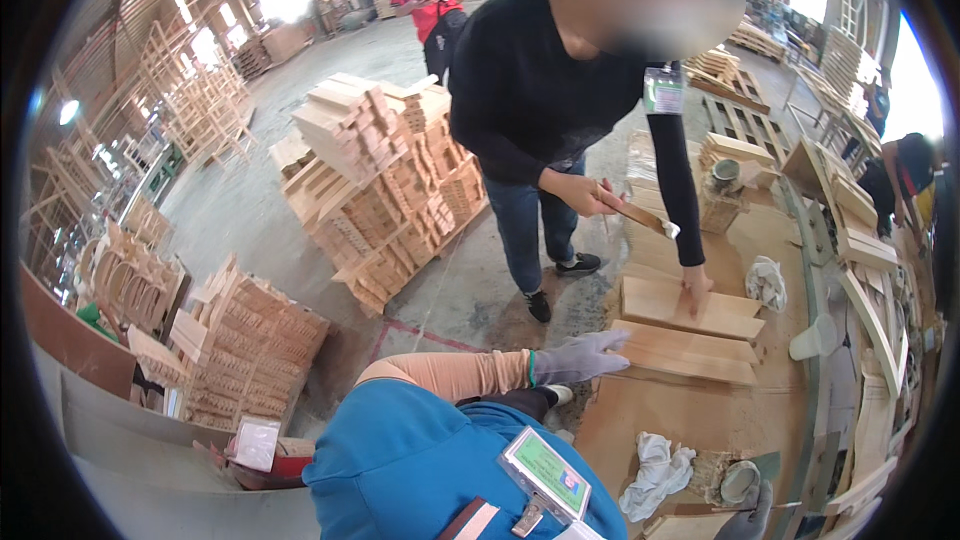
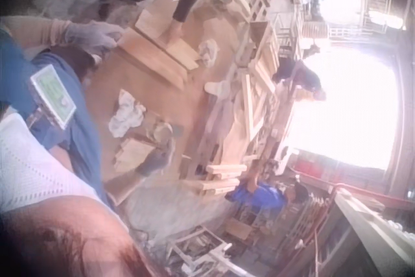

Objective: The person mixes a white liquid in a small cup using a power drill with a mixing attachment. After mixing, the person applies the liquid to small wooden pieces using a brush.

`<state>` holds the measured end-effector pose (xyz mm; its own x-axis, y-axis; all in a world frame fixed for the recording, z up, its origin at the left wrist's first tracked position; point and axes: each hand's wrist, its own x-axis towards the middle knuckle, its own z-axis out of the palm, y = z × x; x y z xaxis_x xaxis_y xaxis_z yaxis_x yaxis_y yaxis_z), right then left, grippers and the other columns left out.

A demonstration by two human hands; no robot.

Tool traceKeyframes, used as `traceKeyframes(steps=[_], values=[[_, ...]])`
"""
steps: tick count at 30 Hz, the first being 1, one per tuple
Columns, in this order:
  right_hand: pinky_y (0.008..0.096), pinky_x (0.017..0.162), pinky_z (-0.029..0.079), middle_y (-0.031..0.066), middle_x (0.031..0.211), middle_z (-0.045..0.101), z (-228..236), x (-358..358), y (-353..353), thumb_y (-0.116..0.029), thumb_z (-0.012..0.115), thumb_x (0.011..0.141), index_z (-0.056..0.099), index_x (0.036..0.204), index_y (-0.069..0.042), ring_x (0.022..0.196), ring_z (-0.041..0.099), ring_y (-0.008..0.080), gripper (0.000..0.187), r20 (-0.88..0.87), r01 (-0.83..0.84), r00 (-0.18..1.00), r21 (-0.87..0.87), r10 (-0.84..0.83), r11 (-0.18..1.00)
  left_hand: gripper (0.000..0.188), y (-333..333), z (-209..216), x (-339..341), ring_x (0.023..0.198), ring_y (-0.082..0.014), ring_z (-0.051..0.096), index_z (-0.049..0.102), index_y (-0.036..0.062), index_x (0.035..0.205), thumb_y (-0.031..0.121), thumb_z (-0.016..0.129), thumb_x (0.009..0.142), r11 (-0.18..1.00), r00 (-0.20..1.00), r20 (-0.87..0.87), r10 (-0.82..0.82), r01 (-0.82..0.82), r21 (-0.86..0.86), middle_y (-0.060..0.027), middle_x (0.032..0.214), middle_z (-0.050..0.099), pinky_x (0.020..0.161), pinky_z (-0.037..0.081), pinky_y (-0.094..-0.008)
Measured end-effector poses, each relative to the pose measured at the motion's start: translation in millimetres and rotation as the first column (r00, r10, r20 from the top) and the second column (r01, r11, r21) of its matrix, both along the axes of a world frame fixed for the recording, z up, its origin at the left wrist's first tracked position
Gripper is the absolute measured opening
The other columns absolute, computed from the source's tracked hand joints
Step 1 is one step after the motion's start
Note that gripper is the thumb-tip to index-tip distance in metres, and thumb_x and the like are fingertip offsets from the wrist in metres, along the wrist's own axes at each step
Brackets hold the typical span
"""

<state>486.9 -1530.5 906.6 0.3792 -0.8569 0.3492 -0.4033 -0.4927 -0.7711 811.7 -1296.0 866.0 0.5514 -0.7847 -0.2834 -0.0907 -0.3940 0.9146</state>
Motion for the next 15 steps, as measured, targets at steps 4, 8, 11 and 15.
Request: traceKeyframes(steps=[4,8,11,15], values=[[0.0322,0.085,0.049,0.0147,0.107,0.067,9,26,24,0.001,0.061,0.085,0.063,0.114,0.002,0.095,0.063,0.0215,0.030,-0.041,-0.192,0.981,0.011,0.192,0.981,0.067,41,1,-4,0.123,-0.0262,0.048,0.032,-0.0021,0.141,0.032,0.058,0.090,0.999,0.998,-0.055,0.036,-0.034,0.026,-0.0215,0.134,0.048,0.102,0.038,-0.0326],[0.0332,0.089,0.048,0.0166,0.108,0.066,9,38,49,0.006,0.058,0.083,0.064,0.116,-0.002,0.101,0.062,0.0260,0.035,-0.119,-0.228,0.969,-0.096,0.216,0.969,0.067,59,-12,0,0.122,-0.0257,0.048,0.032,-0.0023,0.141,0.033,0.058,0.090,0.997,0.991,-0.115,0.066,-0.069,-0.028,-0.0212,0.133,0.049,0.101,0.038,-0.0329],[0.0347,0.090,0.047,0.0176,0.110,0.066,-24,30,50,-0.004,0.058,0.089,0.063,0.112,0.003,0.103,0.061,0.0273,0.025,-0.165,-0.117,0.982,-0.130,0.095,0.985,0.067,50,-12,19,0.123,-0.0266,0.048,0.033,-0.0035,0.140,0.034,0.058,0.090,0.995,0.991,-0.105,-0.078,0.071,-0.072,-0.0218,0.132,0.050,0.102,0.038,-0.0336],[0.0346,0.087,0.048,0.0181,0.107,0.067,-52,19,63,-0.008,0.057,0.092,0.063,0.108,0.006,0.099,0.063,0.0270,0.022,-0.278,0.025,0.957,-0.221,-0.087,0.975,0.060,29,-42,49,0.117,-0.0237,0.050,0.038,-0.0038,0.136,0.030,0.058,0.090,0.977,0.981,-0.025,-0.192,0.189,-0.101,-0.0181,0.125,0.054,0.098,0.040,-0.0330]])
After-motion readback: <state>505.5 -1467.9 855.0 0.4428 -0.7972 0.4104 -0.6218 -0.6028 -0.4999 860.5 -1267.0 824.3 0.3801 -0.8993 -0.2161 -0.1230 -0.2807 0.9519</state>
